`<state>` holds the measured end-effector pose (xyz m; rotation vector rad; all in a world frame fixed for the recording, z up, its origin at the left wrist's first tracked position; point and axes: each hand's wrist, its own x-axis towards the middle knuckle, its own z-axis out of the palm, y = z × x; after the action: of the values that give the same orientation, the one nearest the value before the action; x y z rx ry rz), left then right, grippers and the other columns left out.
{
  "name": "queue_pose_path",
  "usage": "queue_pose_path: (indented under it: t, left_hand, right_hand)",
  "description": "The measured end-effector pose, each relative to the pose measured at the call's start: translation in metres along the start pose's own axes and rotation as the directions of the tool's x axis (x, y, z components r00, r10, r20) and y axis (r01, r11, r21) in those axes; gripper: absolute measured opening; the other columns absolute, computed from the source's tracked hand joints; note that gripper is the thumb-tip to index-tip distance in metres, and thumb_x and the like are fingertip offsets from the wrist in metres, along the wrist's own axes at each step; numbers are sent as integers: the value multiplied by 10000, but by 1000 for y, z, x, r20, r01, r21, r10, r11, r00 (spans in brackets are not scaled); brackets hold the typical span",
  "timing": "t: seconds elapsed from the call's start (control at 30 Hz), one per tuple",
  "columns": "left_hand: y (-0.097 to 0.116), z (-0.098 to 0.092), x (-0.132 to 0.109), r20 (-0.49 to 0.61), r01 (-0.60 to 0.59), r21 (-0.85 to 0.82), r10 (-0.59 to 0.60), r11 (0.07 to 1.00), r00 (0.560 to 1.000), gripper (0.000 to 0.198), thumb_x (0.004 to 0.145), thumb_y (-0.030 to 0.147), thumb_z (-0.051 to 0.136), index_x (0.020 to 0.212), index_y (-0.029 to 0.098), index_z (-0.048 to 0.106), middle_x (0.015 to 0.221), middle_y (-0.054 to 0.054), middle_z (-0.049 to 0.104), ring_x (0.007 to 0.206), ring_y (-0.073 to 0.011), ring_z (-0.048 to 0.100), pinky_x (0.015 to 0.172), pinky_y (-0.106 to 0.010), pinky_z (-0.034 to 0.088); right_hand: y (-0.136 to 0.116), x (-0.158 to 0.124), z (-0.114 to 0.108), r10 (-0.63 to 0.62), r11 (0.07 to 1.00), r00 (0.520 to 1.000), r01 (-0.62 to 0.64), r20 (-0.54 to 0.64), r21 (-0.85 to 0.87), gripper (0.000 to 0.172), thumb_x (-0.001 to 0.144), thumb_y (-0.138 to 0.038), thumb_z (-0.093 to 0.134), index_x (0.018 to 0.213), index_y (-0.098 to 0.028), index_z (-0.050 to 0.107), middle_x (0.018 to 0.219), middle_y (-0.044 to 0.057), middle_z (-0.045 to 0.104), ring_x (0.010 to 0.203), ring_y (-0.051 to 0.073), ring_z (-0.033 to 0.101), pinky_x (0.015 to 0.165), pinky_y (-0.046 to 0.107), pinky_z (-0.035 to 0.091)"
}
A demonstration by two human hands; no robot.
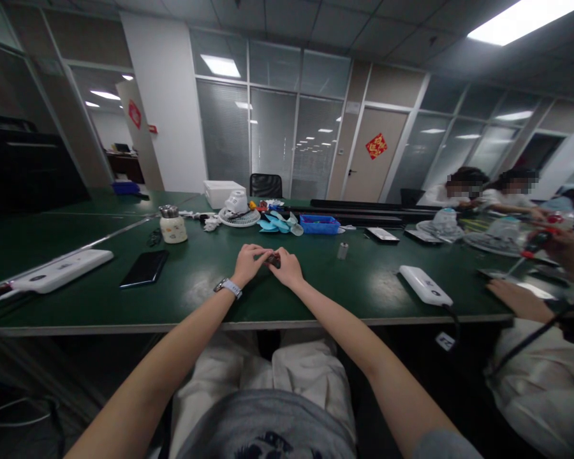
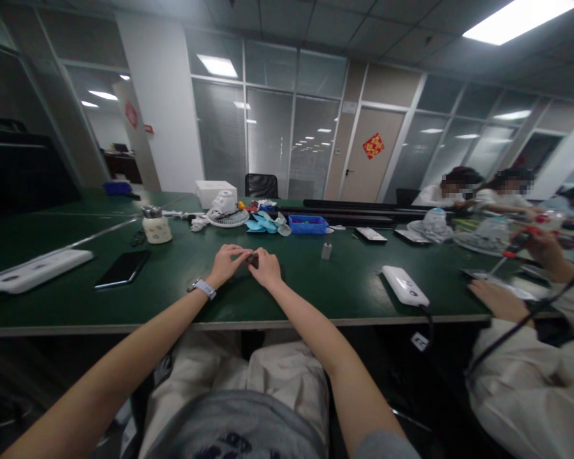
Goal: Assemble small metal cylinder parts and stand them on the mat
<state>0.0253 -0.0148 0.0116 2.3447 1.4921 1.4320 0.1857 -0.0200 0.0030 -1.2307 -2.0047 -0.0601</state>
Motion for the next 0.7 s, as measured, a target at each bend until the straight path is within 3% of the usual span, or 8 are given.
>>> queue_pose_path:
  t: [0.27,0.4,0.5,0.6,0.7]
  left_hand:
    - [4,0,0,0,-2,8,2,1000,1000,241,876,382,562,936,239,746,956,-43,688,968,-198,552,895,-319,423]
    - [-1,-1,2,-93,111,35,-107,993,990,286,893,406,516,932,231,740,992,-42,703,994,-201,563,916,-316,418]
    - [-14,-3,4,-159,271,103,-253,957,954,318,862,465,541,905,233,754,979,-56,718,978,-218,580,892,-324,425]
    - [-28,-3,3,-74,410,176,-403,895,912,364,796,551,591,875,245,770,911,-70,736,915,-241,606,799,-326,453]
    - [-34,-2,2,32,448,214,-464,868,885,387,752,593,619,880,263,776,860,-76,744,867,-244,621,715,-305,463]
  right_hand:
    - [-1,-1,0,10,1000,1000,-10,7,10,237,823,-383,613,953,-217,504,976,48,630,861,214,616,763,334,440]
    - [1,-2,0,40,997,999,-40,2,71,271,804,-402,640,960,-230,501,1003,37,639,884,205,625,778,335,451]
    - [5,-3,1,94,987,996,-95,13,129,296,798,-427,647,964,-237,492,988,24,650,867,195,637,760,328,467]
    - [8,-3,3,142,975,989,-145,27,170,307,798,-453,642,959,-241,490,969,21,658,841,190,645,730,319,482]
    - [10,-2,3,180,962,983,-185,43,199,306,797,-457,642,961,-245,494,975,22,664,842,189,648,719,312,493]
